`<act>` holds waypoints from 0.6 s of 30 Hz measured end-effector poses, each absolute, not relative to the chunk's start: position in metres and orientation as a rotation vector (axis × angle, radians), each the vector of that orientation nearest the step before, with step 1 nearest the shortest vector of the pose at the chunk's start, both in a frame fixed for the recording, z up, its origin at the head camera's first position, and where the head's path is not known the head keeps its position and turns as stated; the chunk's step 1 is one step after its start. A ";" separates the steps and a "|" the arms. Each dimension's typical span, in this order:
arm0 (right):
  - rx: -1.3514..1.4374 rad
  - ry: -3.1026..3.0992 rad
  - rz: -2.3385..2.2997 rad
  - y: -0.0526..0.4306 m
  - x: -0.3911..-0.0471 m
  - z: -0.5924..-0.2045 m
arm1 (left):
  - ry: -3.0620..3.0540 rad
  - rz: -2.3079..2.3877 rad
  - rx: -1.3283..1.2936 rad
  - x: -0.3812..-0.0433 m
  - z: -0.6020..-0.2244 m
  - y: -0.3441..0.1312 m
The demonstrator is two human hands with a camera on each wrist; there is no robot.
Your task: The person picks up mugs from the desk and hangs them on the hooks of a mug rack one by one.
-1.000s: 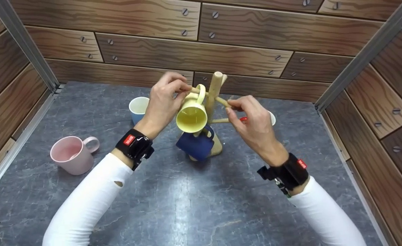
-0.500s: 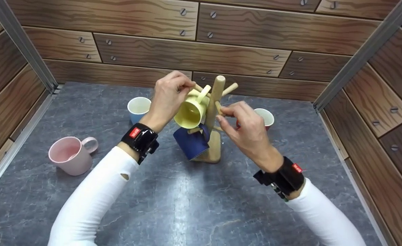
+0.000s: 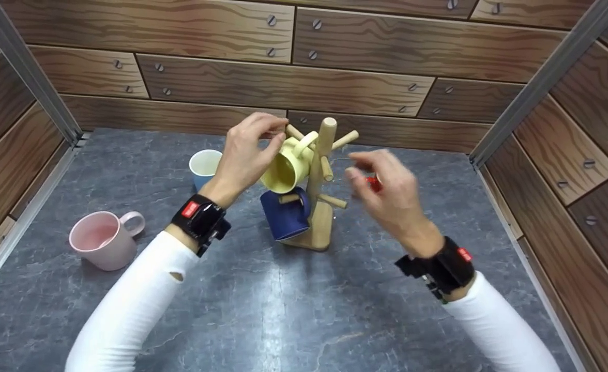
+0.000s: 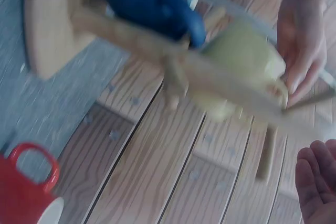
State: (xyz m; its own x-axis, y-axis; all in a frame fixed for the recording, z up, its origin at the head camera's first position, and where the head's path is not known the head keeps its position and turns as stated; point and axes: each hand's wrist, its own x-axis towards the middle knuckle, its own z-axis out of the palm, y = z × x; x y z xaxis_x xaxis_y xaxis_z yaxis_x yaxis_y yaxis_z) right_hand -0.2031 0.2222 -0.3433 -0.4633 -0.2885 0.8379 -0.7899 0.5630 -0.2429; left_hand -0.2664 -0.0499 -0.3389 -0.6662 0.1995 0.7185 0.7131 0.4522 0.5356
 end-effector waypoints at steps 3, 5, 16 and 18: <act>0.766 -2.045 0.816 0.245 -0.211 -0.345 | -2.159 -1.143 -0.724 -0.264 -0.345 -0.061; 0.702 -2.099 0.789 0.262 -0.216 -0.348 | -2.189 -1.121 -0.690 -0.262 -0.350 -0.070; 0.508 -2.528 0.669 0.319 -0.247 -0.376 | -2.494 -0.867 -0.559 -0.244 -0.383 -0.110; 0.510 -2.618 0.654 0.324 -0.252 -0.379 | -2.568 -0.810 -0.539 -0.240 -0.388 -0.115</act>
